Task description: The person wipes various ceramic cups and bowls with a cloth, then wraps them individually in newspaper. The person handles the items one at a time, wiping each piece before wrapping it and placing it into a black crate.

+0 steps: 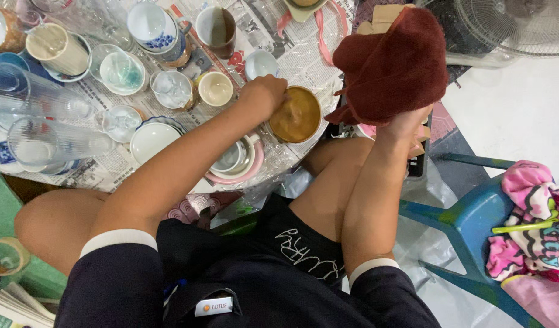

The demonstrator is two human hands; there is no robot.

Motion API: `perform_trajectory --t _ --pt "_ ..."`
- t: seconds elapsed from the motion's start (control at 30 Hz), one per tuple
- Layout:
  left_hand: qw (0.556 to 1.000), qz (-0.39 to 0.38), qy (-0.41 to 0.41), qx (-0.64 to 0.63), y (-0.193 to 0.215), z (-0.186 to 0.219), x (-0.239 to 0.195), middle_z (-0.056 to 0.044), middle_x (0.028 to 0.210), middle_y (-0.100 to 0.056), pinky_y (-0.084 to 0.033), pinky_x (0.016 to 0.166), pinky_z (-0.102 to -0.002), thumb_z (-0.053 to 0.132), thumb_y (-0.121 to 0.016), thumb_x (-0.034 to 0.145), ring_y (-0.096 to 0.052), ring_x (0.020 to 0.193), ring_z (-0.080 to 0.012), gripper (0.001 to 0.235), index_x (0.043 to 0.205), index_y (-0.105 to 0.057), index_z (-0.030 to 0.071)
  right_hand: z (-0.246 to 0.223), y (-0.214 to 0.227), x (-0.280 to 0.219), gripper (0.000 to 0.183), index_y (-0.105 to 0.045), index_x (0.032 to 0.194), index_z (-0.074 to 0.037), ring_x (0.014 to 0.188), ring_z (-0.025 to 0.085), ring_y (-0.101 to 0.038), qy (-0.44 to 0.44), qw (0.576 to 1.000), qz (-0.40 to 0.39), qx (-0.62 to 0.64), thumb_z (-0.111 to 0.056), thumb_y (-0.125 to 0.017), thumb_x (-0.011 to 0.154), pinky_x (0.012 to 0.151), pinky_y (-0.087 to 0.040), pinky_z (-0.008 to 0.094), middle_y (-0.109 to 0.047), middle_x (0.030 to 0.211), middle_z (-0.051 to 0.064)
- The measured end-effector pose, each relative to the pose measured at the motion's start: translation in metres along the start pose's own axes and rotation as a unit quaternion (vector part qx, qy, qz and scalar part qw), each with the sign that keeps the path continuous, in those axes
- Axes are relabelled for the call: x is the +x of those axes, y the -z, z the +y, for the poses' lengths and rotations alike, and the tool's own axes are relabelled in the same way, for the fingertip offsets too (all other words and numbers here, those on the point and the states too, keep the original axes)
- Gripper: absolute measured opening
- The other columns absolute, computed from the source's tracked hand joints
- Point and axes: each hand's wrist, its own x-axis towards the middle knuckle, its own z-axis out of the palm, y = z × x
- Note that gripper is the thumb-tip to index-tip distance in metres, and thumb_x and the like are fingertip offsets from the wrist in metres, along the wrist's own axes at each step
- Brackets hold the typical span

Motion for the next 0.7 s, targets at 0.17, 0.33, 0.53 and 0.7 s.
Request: perform_trajectory --t 0.17,0.33,0.53,0.7 --pt "0.993 0.107 -0.029 0.036 -0.001 0.006 -0.01 -0.016 0.078 -0.071 -0.057 0.06 -0.048 0.023 -0.067 0.093 -0.072 0.073 -0.0347 0.016 0.092 -0.068 0.007 0.013 0.004 0.001 0.046 -0.053 0.143 -0.002 0.131 0.028 -0.062 -0.033 0.999 0.018 0.032 -0.033 -0.053 0.11 0.115 -0.051 0.045 -0.06 0.143 0.014" --pt "0.99 0.129 -0.039 0.051 0.022 0.017 -0.019 -0.017 0.072 -0.068 -0.057 0.057 -0.047 0.013 -0.066 0.087 -0.072 0.069 -0.0356 0.007 0.086 -0.065 0.006 0.004 -0.003 -0.006 0.045 -0.055 0.143 -0.001 0.127 0.026 -0.063 -0.047 0.999 0.012 -0.005 -0.033 -0.054 0.111 0.112 -0.052 0.044 -0.062 0.141 0.013" --pt "0.984 0.146 -0.091 -0.049 0.083 0.0 0.041 -0.021 0.085 -0.07 -0.053 0.072 -0.055 0.025 -0.073 0.09 -0.069 0.079 -0.0429 0.023 0.099 -0.067 0.004 -0.019 -0.034 -0.016 0.043 -0.055 0.144 -0.001 0.127 0.022 -0.061 -0.062 0.992 -0.012 -0.108 -0.029 -0.054 0.112 0.112 -0.051 0.038 -0.062 0.14 0.011" --pt "0.966 0.223 -0.081 -0.106 0.103 -0.032 0.127 -0.021 0.114 -0.067 -0.05 0.09 -0.052 0.024 -0.079 0.086 -0.062 0.107 -0.0428 0.043 0.119 -0.062 0.002 -0.012 -0.1 -0.03 0.044 -0.057 0.139 0.001 0.123 0.018 -0.062 -0.148 0.984 -0.067 -0.075 -0.029 -0.057 0.107 0.11 -0.05 0.03 -0.065 0.132 0.009"
